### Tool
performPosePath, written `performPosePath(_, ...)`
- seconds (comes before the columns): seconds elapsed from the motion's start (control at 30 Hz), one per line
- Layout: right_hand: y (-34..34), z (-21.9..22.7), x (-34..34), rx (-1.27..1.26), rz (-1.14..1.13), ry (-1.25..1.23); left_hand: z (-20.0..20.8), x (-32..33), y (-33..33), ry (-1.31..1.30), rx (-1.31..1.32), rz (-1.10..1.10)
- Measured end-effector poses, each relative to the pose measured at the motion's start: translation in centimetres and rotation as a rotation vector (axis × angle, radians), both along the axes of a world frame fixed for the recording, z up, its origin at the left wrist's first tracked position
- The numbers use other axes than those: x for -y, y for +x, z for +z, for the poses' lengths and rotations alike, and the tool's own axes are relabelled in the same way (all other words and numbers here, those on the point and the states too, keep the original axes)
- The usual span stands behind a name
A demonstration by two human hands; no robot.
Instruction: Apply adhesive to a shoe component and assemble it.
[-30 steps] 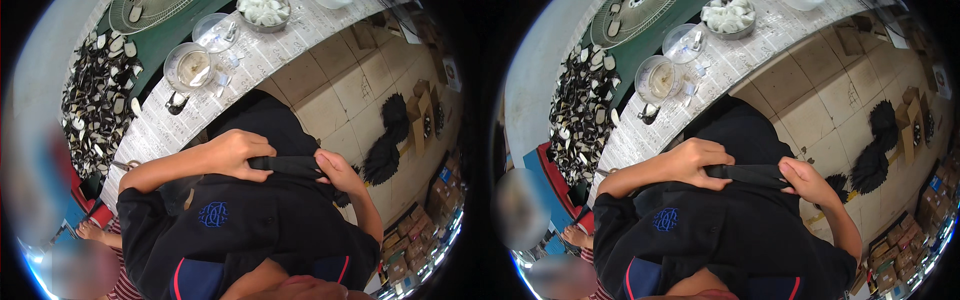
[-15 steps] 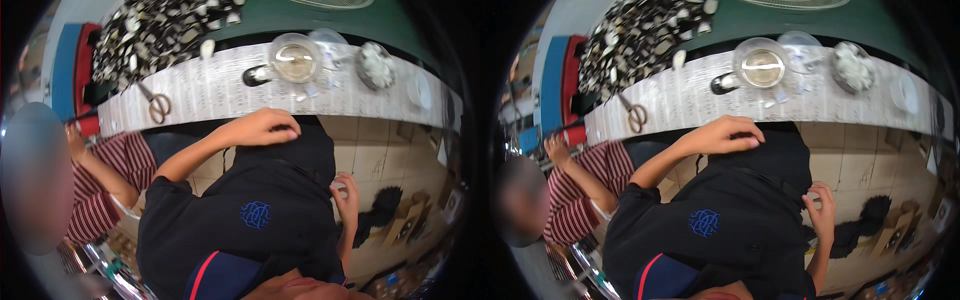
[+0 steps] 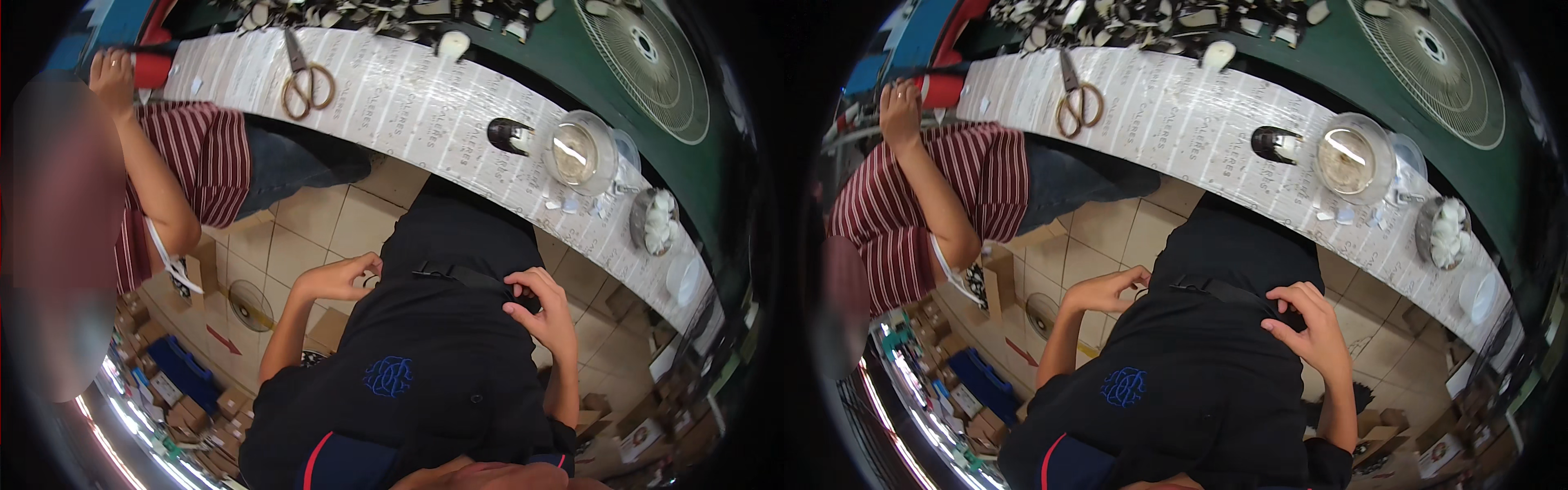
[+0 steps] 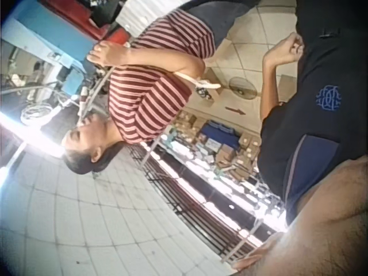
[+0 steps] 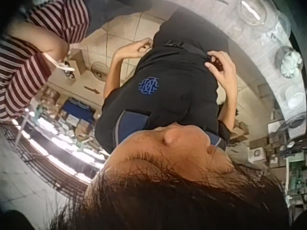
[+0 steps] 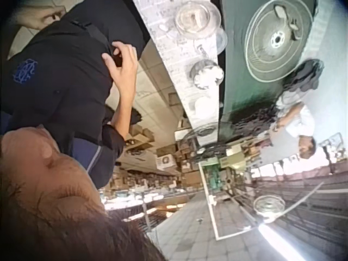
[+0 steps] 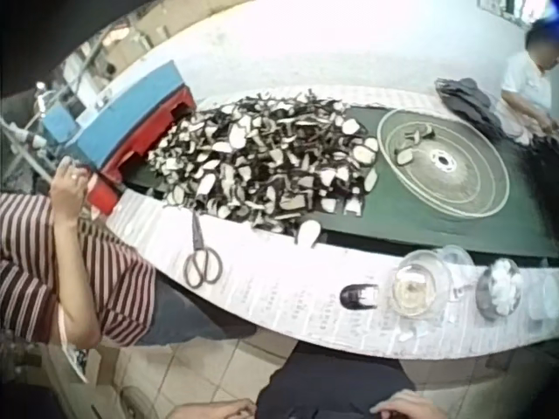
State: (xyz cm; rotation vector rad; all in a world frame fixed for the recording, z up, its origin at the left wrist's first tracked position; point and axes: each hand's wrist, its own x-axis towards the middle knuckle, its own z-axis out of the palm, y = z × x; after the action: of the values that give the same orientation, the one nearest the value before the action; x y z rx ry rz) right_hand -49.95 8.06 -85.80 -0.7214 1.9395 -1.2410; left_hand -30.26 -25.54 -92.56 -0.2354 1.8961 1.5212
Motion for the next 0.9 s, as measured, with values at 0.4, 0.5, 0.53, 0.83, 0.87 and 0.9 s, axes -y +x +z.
performPosePath(0.4,0.8,-0.5,-4.9,0.637,-0.11,-0.003,3.9,-4.0,2.1,-0.354,-0.215,0.081)
performPosePath(0.5,2.3,0.3,-7.0,0.797,-0.251,-0.004,4.0,-5.1,1.7,-0.469,-0.389,-0.005)
performPosePath(0.53,2.5,0.2,-7.7,0.825,-0.271,-0.007,4.0,-5.4,1.3,-0.468,-0.403,-0.011)
performPosePath(0.83,6.8,-3.5,-11.2,0.771,-0.386,-0.014,1.1,-10.5,-2.2,-0.113,-0.66,0.586)
performPosePath(0.87,7.2,-3.9,-11.1,0.779,-0.407,-0.019,1.4,-10.4,-2.3,-0.102,-0.667,0.61)
performPosePath(0.9,7.6,-4.1,-11.1,0.78,-0.421,-0.018,1.4,-10.4,-2.6,-0.093,-0.664,0.599)
